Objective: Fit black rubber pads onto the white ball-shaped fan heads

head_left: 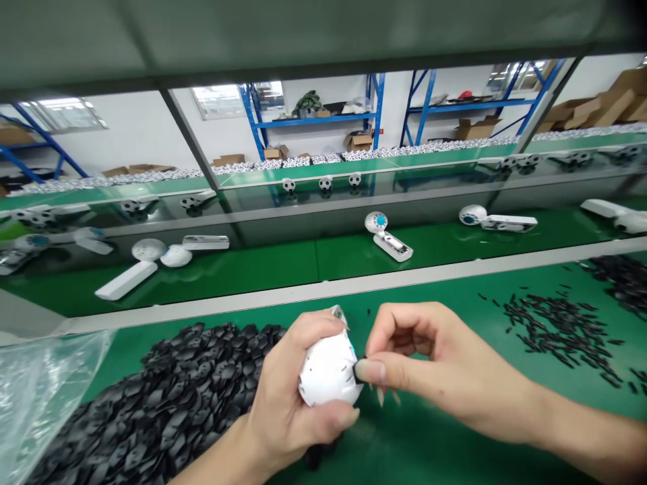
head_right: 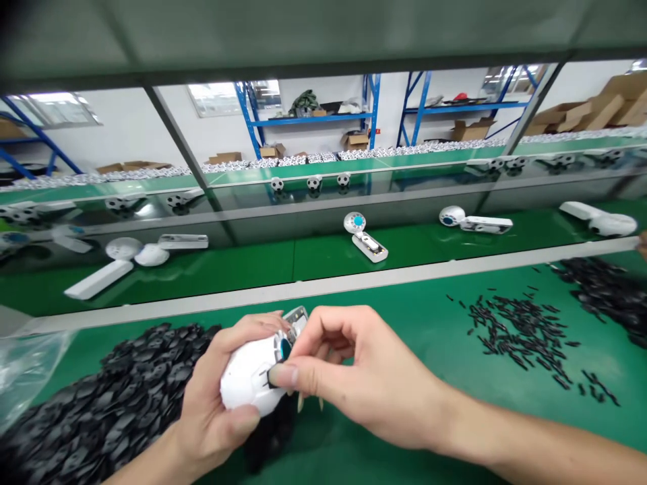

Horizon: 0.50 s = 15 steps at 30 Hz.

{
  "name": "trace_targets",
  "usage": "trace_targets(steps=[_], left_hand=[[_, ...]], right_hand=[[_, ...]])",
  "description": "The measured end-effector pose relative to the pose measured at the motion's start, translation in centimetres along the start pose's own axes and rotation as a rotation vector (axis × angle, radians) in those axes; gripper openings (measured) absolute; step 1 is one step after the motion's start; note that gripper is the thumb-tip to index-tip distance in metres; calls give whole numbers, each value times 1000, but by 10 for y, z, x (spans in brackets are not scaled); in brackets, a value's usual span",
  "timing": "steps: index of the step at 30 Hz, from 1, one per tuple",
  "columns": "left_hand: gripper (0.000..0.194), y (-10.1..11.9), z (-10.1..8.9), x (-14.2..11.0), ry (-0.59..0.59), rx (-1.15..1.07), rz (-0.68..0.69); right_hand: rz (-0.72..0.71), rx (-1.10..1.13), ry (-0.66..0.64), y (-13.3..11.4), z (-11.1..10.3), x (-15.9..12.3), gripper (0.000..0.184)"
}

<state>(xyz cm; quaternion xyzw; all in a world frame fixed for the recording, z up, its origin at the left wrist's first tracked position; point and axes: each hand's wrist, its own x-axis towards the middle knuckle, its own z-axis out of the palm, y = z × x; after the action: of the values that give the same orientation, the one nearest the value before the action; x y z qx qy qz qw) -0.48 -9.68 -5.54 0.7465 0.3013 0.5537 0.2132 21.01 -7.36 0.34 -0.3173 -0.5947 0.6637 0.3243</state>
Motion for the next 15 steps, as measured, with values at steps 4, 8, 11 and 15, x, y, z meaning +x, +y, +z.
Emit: trace_targets(steps=[4, 8, 11, 15], left_hand=[[58, -7, 0, 3, -58, 42, 100], [58, -5, 1, 5, -128, 110, 150], [57, -2, 1, 6, -170, 150, 192], [69, -4, -3, 2, -140, 107, 166]], right_hand=[[52, -125, 5, 0, 0, -3, 31], [63, -206, 6, 0, 1, -9, 23], [78, -248, -4, -1, 4, -11, 20], [65, -291, 18, 0, 5, -12, 24]])
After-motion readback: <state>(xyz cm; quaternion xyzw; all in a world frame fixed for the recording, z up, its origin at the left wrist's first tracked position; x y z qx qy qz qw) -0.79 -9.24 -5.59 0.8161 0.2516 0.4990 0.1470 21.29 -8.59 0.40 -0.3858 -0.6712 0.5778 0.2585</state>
